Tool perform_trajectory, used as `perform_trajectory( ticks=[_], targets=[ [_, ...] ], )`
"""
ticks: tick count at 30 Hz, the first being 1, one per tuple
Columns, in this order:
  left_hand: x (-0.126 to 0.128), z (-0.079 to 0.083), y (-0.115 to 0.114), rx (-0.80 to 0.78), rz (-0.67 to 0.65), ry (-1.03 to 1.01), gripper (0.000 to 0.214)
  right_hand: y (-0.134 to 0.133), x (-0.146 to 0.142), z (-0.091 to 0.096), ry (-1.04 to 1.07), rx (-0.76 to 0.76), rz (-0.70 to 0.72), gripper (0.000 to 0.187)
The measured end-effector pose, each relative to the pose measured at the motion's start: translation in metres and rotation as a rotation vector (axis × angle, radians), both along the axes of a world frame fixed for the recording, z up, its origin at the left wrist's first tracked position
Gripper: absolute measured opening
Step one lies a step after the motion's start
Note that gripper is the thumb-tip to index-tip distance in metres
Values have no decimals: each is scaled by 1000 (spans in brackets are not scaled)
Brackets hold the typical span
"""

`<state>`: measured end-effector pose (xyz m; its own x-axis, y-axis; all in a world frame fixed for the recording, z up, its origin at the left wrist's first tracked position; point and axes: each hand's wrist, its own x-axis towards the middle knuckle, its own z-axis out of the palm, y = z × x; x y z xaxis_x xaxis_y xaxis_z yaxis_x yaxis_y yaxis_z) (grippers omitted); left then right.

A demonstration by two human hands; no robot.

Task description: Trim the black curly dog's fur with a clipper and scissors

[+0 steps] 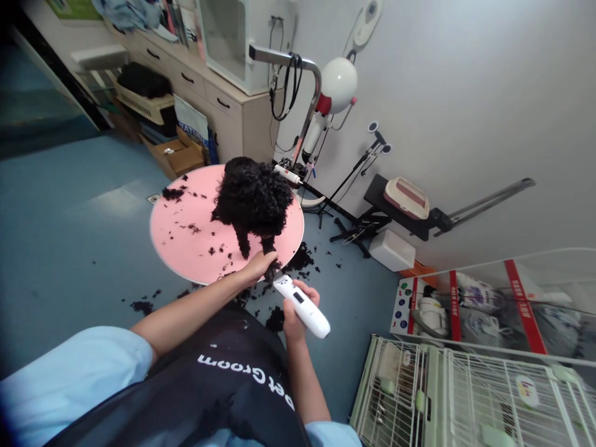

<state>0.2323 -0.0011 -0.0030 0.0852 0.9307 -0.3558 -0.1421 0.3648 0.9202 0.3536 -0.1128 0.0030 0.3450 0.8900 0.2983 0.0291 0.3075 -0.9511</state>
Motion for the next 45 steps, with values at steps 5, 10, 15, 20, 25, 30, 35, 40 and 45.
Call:
perform_trajectory(
  ticks=[5, 10, 15, 20, 25, 30, 35, 40, 45],
  targets=[
    [-1, 4, -2, 17, -20, 15, 18, -10, 16, 5, -568, 357, 183, 40],
    [-3, 14, -5, 15, -5, -1, 17, -3, 23, -6, -706, 391, 174, 41],
    [-4, 21, -6, -5, -3, -5, 16, -5, 28, -7, -678, 381, 204, 37],
    [-4, 18, -6, -3, -6, -67, 15, -4, 30, -6, -756, 371, 234, 41],
    [-6, 11, -4, -32, -26, -71, 16, 1, 24, -1, -530, 312, 202, 39],
    [-13, 9, -1, -16, -80, -31, 14, 11, 30, 20, -265, 55, 411, 43],
    [-21, 17, -5, 36, -164, -21, 13, 48, 41, 35, 7, -188, 641, 45],
    [-25, 28, -7, 44, -159, -18, 15, 85, 41, 40, -32, -263, 788, 57],
    [-29, 33, -5, 59, -198, 3, 19, 61, 36, 29, -126, -228, 771, 51]
  ],
)
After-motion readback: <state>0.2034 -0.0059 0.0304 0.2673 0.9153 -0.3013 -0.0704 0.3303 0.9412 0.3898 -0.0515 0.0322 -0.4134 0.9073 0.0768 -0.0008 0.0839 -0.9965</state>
